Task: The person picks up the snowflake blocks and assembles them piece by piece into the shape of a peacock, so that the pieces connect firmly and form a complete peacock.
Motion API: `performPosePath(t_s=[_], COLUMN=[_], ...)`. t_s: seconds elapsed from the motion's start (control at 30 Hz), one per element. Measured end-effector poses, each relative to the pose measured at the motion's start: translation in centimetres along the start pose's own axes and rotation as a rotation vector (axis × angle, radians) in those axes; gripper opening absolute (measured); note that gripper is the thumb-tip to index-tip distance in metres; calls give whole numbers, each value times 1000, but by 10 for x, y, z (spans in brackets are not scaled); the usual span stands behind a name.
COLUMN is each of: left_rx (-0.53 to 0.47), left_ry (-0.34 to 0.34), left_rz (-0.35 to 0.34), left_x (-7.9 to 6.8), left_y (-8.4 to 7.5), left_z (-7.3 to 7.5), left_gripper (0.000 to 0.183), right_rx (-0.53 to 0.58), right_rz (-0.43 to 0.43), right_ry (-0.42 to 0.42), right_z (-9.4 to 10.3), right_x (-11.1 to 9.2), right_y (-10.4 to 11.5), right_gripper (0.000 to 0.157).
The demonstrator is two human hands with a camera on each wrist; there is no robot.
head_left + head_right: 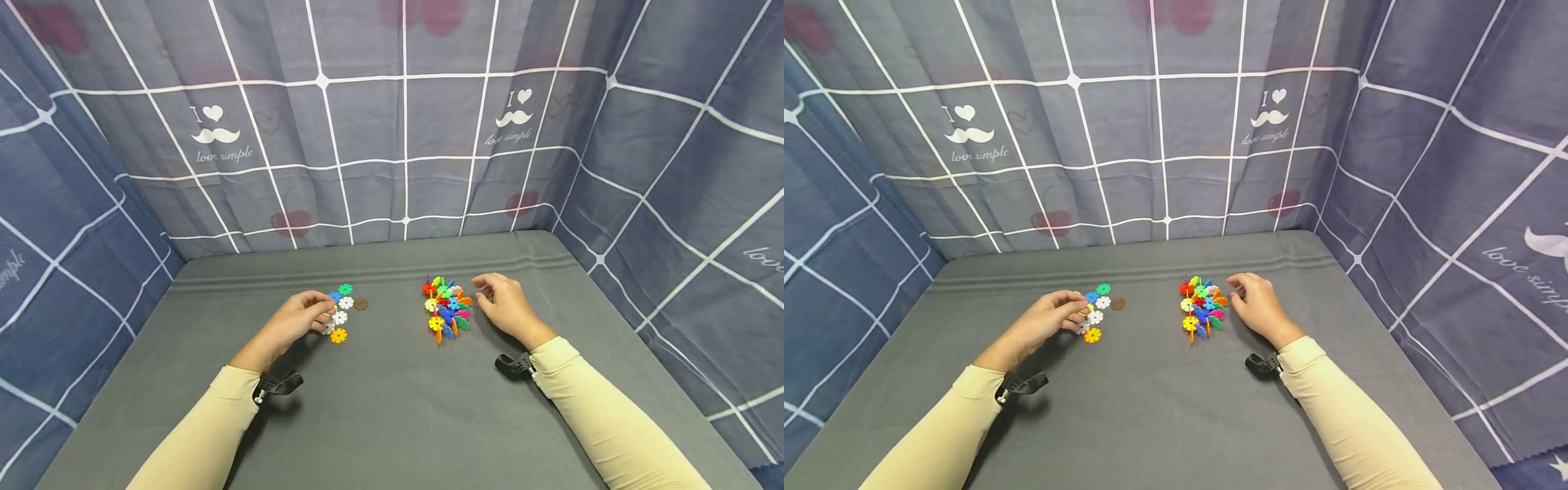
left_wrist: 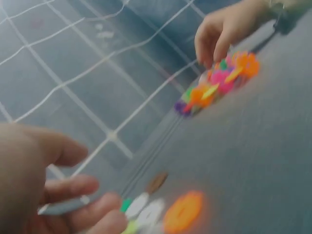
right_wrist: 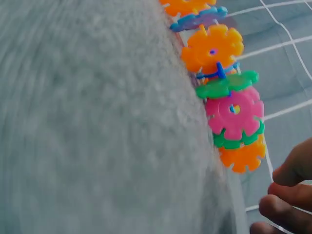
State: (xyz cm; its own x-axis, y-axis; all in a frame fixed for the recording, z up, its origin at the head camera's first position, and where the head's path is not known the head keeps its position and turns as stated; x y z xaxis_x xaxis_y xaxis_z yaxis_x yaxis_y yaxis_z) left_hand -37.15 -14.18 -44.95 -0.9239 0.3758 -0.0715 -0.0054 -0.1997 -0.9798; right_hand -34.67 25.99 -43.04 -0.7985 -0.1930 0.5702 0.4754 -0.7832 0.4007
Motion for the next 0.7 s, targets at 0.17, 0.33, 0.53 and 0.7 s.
performPosePath(t_s=[0.17, 0.33, 0.53, 0.7], left_rx=[223, 503, 749, 793], left_ry=[63, 114, 101, 49], left_rz=[-159, -324, -395, -365], left_x=[-7, -8, -12, -13], left_y=[-9, -17, -15, -9], left_z=[11, 4, 1, 5], left_gripper=[34, 26, 22, 23], right_rx=[-68, -41, 25, 10], right_rz=[148, 304, 393, 368], right_ry=[-87, -90, 182, 417], right_z=[7, 8, -51, -126], right_x=[11, 20, 27, 27], right_y=[31, 93, 176, 219], right_gripper=[25, 18, 13, 20])
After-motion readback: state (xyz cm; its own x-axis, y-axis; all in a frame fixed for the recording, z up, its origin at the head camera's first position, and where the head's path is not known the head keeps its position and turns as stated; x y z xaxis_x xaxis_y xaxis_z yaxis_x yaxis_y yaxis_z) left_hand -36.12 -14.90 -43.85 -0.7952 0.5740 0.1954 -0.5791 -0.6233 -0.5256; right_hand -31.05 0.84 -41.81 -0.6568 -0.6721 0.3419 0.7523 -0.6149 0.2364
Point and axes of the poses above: each hand's wrist, its own x-axis towards the middle knuckle, its own z-axis out of the back of the hand, y = z × x, the point moved 8 cm from there along x, towards the middle knuckle, and after that the axes turned 5 degrees about -x, right-handed, at the moved point
